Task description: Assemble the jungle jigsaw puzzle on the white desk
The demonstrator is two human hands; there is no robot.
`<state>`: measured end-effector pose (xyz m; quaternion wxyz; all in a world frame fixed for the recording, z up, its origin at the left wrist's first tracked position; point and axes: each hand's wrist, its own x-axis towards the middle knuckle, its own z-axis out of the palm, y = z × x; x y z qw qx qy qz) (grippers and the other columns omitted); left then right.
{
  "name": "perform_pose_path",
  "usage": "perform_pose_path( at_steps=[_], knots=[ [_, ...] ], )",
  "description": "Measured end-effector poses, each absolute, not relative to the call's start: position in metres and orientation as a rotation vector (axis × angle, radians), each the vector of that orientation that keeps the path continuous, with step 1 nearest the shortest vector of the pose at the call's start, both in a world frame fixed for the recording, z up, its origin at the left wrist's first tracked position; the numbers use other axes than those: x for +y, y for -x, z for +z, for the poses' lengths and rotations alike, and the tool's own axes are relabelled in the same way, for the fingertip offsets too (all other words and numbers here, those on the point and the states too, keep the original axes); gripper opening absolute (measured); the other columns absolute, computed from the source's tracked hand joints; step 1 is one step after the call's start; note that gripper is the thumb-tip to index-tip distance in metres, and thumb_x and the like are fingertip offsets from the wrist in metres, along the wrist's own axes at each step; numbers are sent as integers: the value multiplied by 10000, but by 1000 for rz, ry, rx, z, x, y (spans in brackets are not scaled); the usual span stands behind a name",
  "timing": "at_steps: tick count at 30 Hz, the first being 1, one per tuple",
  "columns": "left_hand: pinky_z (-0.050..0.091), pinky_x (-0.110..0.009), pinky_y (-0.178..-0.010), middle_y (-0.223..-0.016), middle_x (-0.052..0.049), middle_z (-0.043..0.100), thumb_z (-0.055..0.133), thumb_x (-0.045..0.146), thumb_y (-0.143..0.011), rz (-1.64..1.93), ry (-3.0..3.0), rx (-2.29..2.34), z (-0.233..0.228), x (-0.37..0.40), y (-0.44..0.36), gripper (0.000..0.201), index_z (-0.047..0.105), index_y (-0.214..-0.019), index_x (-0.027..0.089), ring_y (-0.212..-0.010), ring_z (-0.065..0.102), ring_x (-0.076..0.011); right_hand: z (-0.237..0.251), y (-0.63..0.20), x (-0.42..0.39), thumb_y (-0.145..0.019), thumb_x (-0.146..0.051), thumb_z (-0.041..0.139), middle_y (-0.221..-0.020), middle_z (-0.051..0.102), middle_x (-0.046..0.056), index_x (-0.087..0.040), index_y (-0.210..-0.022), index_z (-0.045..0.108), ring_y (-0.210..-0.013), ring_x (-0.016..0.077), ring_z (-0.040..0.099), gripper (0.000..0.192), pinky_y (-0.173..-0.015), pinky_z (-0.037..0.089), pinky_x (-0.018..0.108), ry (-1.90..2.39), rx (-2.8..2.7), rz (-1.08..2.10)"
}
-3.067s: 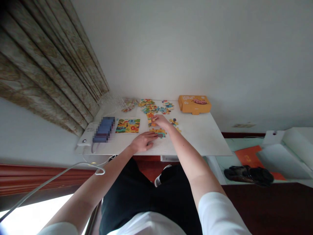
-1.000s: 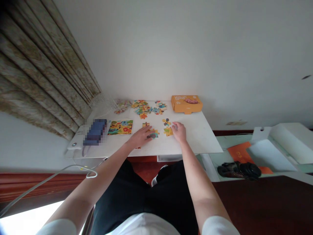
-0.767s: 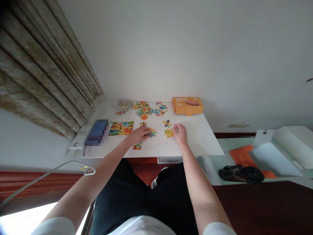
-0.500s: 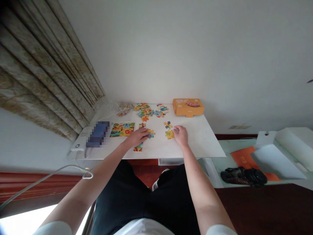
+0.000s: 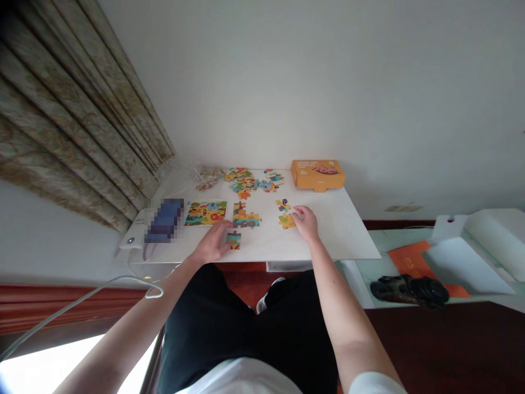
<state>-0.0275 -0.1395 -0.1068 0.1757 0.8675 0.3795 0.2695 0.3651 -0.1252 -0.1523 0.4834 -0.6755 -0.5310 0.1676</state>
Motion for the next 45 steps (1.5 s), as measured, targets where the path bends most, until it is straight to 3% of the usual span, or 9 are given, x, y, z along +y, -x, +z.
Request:
perform_pose_path(
  at_steps=[6,12,19,25,32,38,45],
  knots=[
    [541,-521,-1052,-1200,-103,662,774,285,-814,691,-2450,1085,-100,-149,32,440,563,-1197,237,-1158,647,-308,-149,-367,-130,-786,-486,638,-1062,762,125,-205,-999,726,-946,290,671,363,-921,529,469,1624,-1272,426],
    [547,-523,-1016,-1123,-79,698,764,318,-828,705,-2435,1077,-106,-144,33,329,602,-1108,255,-1109,669,-296,-127,-305,-152,-909,-269,566,-1026,738,119,-229,-953,728,-1042,300,650,172,-1011,505,493,1522,-1628,193],
    [525,-514,-1010,-1122,-99,723,739,387,-864,709,-2421,1136,-113,-136,24,284,630,-1095,263,-1106,665,-304,-131,-225,-148,-980,-282,618,-1378,673,123,-250,-1217,736,-1307,306,589,266,-1132,464,518,1431,-1963,275],
    [473,-498,-1062,-1165,-75,732,775,344,-856,700,-2456,1094,-111,-133,17,330,636,-1136,236,-1146,665,-287,-134,-230,-146,-1004,-283,614,-1429,655,115,-251,-1262,737,-1340,304,570,287,-1157,441,516,1464,-2045,279],
    [426,-504,-1118,-1240,-90,753,696,330,-952,685,-2566,1057,-106,-139,15,247,692,-1180,234,-1208,669,-270,-131,-227,-148,-1004,-268,598,-1434,647,107,-260,-1268,727,-1328,309,568,294,-1145,451,529,1460,-2062,243],
    [414,-514,-1175,-1422,-119,677,572,292,-1014,606,-2671,961,-108,-142,12,314,711,-1288,228,-1345,615,-272,-130,-227,-149,-999,-253,588,-1431,648,107,-257,-1274,719,-1339,314,562,305,-1156,440,536,1458,-2054,258],
    [298,-586,-1264,-1498,-110,619,508,267,-1036,516,-2696,915,-110,-141,13,377,686,-1367,239,-1424,561,-270,-130,-227,-149,-1001,-262,585,-1436,647,110,-257,-1276,721,-1342,317,562,307,-1159,436,543,1466,-2052,266]
  ],
)
